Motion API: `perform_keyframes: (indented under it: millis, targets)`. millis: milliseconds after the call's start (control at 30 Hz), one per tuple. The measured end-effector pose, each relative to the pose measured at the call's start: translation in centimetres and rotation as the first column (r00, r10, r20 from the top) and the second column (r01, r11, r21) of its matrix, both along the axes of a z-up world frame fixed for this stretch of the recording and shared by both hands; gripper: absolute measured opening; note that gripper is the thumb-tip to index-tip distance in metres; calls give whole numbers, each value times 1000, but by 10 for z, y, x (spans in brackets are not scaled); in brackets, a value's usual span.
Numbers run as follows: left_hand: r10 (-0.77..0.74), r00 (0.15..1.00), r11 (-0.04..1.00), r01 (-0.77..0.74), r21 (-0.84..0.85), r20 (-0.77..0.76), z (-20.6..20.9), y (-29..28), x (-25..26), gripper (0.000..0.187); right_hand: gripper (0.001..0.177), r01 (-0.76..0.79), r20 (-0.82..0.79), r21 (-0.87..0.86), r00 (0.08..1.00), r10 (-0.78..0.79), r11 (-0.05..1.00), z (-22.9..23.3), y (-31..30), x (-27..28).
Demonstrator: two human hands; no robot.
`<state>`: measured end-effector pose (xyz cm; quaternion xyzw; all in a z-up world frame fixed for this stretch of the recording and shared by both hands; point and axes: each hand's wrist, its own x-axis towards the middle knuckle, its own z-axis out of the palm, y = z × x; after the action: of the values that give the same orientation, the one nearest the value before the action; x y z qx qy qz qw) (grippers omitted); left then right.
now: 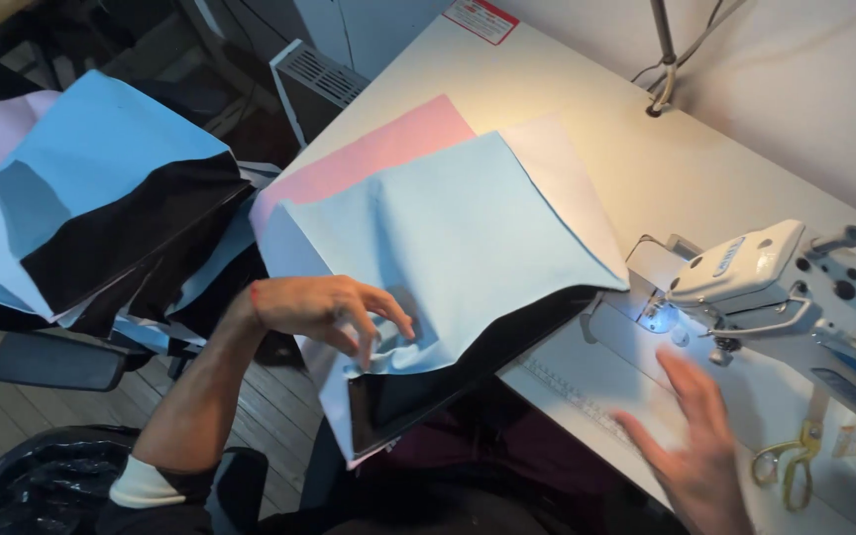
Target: Sewing together panels of light blue and pink leather/synthetic material using an industrial sewing machine.
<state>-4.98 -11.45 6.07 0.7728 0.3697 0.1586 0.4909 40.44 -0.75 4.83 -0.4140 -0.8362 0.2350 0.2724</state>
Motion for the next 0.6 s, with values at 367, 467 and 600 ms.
perform_keyframes:
  millis: [367,467,600]
  targets:
    - [617,771,779,-571,259,-158,-50,68,-83,45,21,-90,-123,127,987,106,988,-13,28,-99]
    - [650,669,759,-542,362,-362,-94,122,-89,62,18,-53,-163,212,983,89,976,-13,4,-90]
    - [546,667,831,-506,230,-506,-37,172,-46,79,30,-185,-187,343,947,260,921,-7,-33,-97]
